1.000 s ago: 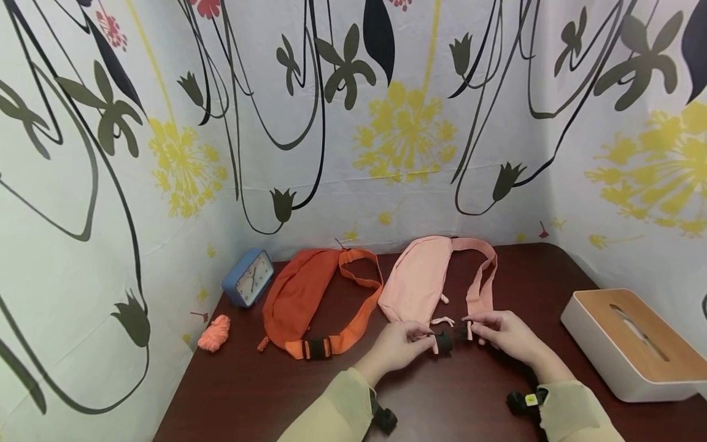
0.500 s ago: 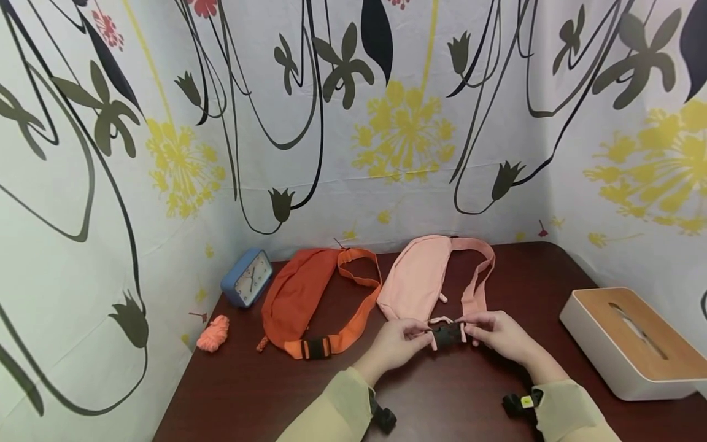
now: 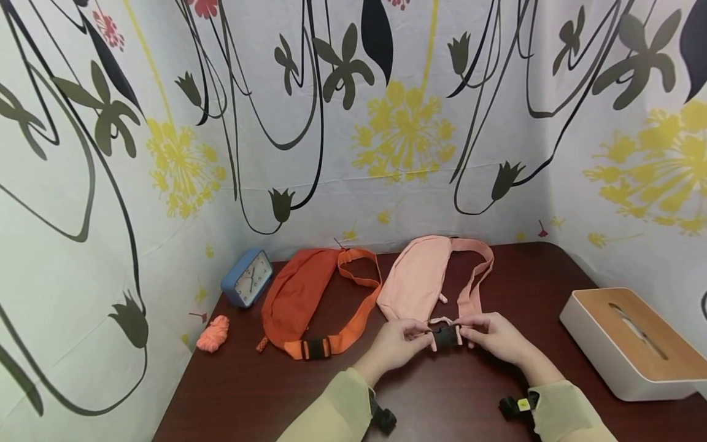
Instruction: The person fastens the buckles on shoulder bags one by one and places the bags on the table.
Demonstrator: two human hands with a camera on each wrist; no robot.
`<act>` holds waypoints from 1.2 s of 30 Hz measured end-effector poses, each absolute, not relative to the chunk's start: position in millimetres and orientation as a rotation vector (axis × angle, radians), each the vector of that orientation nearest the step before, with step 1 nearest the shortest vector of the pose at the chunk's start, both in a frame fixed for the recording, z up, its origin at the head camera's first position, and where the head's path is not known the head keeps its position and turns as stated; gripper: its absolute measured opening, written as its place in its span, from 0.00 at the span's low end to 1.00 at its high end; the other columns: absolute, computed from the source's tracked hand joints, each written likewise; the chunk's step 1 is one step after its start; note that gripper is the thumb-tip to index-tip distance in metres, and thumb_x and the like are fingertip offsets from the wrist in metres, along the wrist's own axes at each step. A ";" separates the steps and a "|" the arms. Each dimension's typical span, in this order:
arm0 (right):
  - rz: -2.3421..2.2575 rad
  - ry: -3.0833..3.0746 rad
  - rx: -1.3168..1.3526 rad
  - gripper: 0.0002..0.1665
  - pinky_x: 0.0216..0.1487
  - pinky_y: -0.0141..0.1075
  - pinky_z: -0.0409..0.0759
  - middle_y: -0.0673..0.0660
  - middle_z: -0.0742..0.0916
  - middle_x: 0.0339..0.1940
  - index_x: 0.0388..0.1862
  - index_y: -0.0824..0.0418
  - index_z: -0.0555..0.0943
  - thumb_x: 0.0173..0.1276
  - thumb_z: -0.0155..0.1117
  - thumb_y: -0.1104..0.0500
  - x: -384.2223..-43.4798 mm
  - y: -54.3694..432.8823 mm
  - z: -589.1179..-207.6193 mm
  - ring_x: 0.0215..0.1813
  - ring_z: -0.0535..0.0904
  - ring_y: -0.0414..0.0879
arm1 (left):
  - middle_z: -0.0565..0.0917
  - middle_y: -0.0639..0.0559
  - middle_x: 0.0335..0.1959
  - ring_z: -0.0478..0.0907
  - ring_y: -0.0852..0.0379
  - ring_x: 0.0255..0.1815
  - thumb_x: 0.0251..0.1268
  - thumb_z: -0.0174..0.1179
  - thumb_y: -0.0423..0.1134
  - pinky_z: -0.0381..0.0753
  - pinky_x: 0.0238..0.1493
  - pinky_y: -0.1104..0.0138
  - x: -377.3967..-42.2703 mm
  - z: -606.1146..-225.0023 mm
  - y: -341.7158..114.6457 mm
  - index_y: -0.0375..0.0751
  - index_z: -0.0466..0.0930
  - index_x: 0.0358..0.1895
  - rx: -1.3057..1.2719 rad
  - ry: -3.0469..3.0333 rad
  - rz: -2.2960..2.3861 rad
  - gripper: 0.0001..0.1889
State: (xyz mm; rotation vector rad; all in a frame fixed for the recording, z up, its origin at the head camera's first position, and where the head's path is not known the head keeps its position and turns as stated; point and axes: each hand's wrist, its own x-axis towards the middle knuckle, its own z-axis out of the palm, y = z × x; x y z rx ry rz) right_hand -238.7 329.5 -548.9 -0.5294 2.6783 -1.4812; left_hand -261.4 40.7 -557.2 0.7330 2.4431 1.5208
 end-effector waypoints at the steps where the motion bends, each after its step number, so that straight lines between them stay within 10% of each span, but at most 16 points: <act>1: -1.472 2.686 -0.532 0.14 0.27 0.31 0.72 0.52 0.88 0.23 0.59 0.67 0.90 0.80 0.70 0.63 -238.8 329.3 -549.1 0.26 0.80 0.36 | 0.95 0.54 0.43 0.82 0.75 0.38 0.75 0.72 0.49 0.82 0.46 0.74 -261.5 -557.0 40.8 0.46 0.94 0.52 0.734 2.443 1.518 0.13; 36: -1.452 2.670 -0.599 0.15 0.30 0.31 0.78 0.48 0.89 0.25 0.59 0.67 0.90 0.79 0.71 0.62 -240.3 317.0 -553.4 0.28 0.83 0.36 | 0.95 0.60 0.42 0.83 0.75 0.39 0.74 0.73 0.50 0.82 0.47 0.74 -258.8 -554.4 39.5 0.50 0.95 0.51 0.713 2.438 1.501 0.12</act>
